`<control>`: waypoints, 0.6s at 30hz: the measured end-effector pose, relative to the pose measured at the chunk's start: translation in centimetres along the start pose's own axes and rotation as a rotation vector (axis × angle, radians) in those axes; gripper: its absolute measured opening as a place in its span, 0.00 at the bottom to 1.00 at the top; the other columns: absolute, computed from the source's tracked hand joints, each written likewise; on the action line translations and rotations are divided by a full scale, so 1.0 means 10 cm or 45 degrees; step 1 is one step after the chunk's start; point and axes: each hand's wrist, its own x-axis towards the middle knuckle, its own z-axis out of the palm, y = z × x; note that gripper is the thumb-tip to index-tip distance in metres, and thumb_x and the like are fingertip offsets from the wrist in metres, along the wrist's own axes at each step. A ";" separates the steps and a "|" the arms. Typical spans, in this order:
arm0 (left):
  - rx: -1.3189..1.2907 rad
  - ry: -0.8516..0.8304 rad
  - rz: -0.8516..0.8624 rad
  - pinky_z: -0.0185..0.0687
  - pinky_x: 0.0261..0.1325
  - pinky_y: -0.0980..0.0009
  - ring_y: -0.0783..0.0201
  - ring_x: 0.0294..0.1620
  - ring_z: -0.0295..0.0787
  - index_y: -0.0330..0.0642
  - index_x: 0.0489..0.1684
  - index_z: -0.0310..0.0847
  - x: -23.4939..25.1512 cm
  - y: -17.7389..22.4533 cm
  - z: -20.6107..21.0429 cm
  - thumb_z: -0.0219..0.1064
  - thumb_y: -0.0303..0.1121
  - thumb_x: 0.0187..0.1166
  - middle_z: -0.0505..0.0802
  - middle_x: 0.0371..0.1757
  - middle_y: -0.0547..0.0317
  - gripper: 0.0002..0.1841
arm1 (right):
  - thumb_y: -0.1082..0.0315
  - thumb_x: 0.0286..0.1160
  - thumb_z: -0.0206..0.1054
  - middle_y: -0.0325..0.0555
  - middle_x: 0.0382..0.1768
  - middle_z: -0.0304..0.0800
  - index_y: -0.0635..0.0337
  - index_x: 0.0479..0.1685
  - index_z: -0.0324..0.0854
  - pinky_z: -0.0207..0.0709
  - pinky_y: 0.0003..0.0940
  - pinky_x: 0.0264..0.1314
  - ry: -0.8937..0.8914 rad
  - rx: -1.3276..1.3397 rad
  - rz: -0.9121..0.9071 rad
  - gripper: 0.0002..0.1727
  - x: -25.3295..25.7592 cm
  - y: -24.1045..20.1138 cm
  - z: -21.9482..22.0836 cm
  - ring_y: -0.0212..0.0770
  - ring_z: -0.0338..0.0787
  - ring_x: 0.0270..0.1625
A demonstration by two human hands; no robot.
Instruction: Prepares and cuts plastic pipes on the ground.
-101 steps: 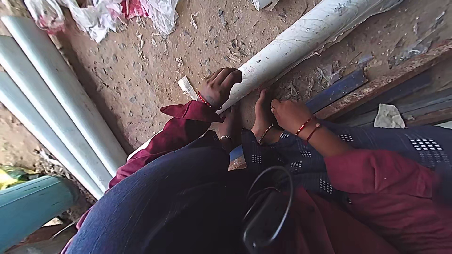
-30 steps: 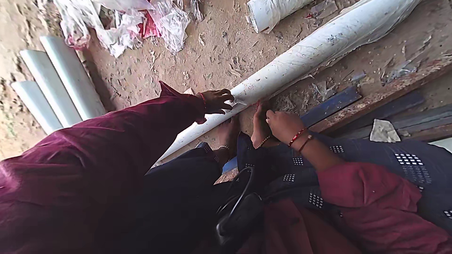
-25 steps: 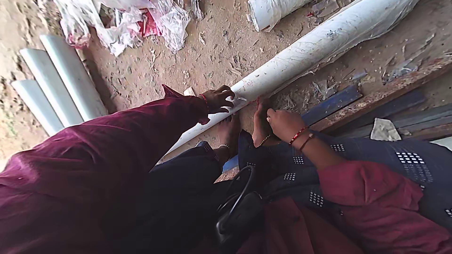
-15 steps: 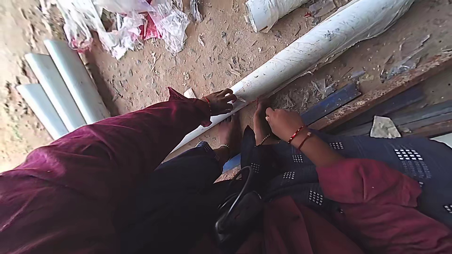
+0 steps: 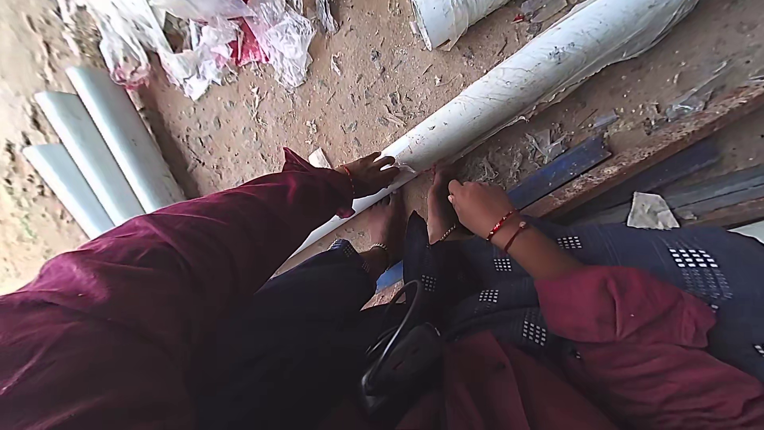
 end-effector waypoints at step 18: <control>-0.077 -0.144 0.064 0.87 0.50 0.39 0.29 0.65 0.87 0.27 0.35 0.91 0.06 -0.03 -0.27 0.72 0.22 0.74 0.93 0.60 0.38 0.05 | 0.65 0.93 0.56 0.66 0.47 0.90 0.69 0.59 0.80 0.80 0.59 0.53 0.064 0.041 -0.020 0.15 -0.01 0.03 0.03 0.66 0.92 0.54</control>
